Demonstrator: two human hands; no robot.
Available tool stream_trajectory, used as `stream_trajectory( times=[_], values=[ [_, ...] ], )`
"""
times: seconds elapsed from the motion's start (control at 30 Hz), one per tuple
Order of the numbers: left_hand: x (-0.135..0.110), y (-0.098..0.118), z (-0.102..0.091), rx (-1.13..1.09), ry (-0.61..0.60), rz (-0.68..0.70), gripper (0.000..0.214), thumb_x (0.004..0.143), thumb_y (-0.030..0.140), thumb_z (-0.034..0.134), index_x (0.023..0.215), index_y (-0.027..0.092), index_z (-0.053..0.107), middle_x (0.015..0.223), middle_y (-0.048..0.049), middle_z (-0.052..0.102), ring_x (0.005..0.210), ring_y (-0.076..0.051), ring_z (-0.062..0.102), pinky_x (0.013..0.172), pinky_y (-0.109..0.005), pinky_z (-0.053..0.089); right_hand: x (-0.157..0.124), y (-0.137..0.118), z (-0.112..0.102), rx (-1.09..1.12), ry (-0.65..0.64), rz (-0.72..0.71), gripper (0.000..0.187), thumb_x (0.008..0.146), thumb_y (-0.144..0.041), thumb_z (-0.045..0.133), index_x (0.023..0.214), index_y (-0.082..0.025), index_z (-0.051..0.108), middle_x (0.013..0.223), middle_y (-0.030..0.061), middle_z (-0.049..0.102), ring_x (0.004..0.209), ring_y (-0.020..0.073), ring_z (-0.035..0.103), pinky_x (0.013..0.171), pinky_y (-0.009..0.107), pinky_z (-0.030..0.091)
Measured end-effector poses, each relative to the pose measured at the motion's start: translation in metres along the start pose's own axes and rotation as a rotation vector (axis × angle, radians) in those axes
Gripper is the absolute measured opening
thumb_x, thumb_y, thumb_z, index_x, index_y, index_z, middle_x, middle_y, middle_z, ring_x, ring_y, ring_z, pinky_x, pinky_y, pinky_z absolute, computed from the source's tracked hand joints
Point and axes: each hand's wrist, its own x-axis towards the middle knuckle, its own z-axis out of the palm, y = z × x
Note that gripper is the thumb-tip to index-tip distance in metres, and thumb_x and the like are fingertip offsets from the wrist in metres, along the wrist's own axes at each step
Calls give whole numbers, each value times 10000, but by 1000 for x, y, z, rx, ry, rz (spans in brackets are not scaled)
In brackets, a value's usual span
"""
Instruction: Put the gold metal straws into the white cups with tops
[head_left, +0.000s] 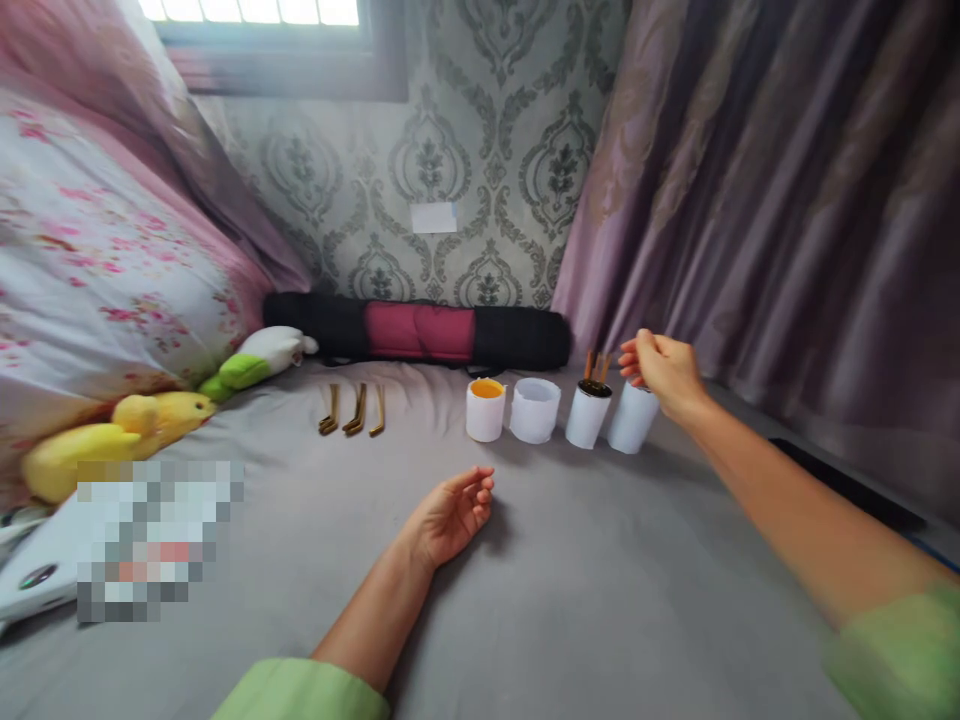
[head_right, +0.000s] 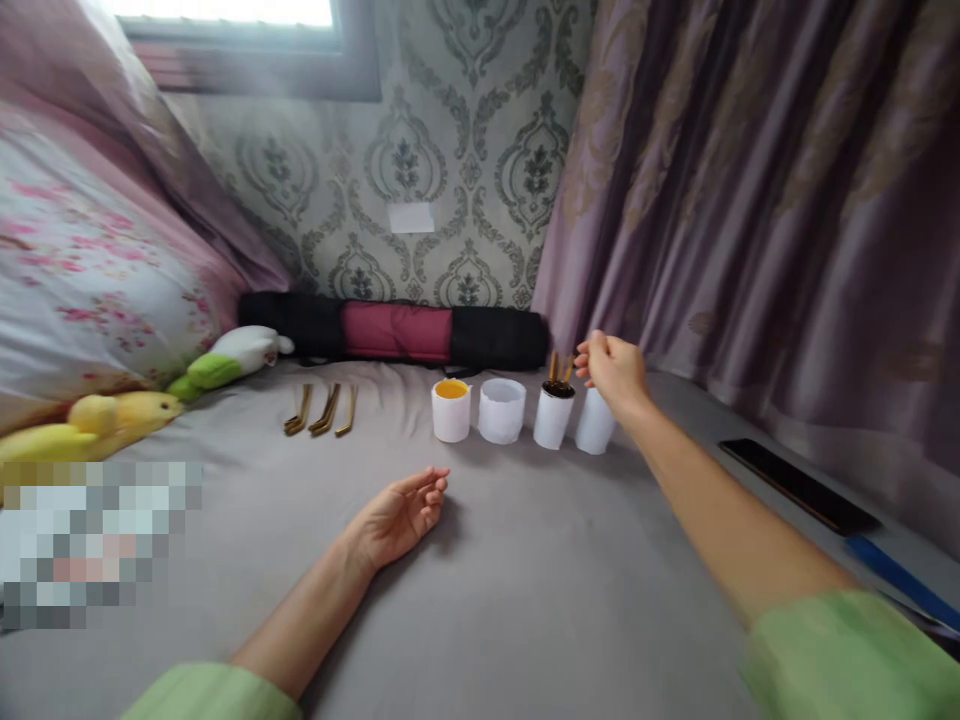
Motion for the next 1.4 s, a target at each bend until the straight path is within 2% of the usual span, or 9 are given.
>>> stream_trajectory(
  times=[0.2,0.33,0.57,0.77,0.97,1.2,1.4],
  values=[
    [2,2,-3,-40,-32,-8,98,761,159,514,802,76,547,648,-23,534,500,-44,459,448,-153,376,-44,-8,16,270,44,41,319,780,-447,441,633,-173,514,553,1,501,412,70,464,347,175,359],
    [5,2,-6,-49,-46,-10,94,746,152,530,798,80,558,652,-24,539,507,-41,458,447,-144,362,-67,-5,33,367,-34,83,316,766,-455,453,620,-180,514,551,-6,487,414,70,453,356,185,359],
    [5,3,-7,-44,-46,-18,97,743,155,537,797,80,562,659,-27,540,511,-40,461,457,-148,358,-97,7,63,401,-174,136,350,734,-519,453,646,-183,500,533,-18,483,411,71,449,356,183,349],
    [5,2,-8,-47,-59,-15,110,737,165,548,803,78,560,664,-26,539,517,-40,459,454,-143,359,-123,36,91,306,-299,217,369,725,-531,436,643,-177,506,521,-17,495,399,77,453,346,183,328],
    [5,2,-7,-41,-55,-11,114,744,176,549,804,80,561,668,-21,537,520,-38,464,459,-145,362,-132,68,105,127,-337,179,424,730,-566,387,643,-175,528,498,-13,513,369,84,462,351,190,332],
    [4,3,-5,-3,-23,27,99,741,157,551,810,87,558,664,-18,538,512,-35,459,449,-141,366,-134,75,108,11,-335,32,442,766,-547,329,624,-186,540,489,5,532,405,113,481,412,218,360],
    [10,11,-8,89,46,90,102,746,151,537,820,81,538,670,-20,536,509,-36,467,441,-136,379,-135,74,107,-31,-346,8,405,791,-495,314,627,-198,535,491,8,534,429,128,493,434,224,346]
  ],
)
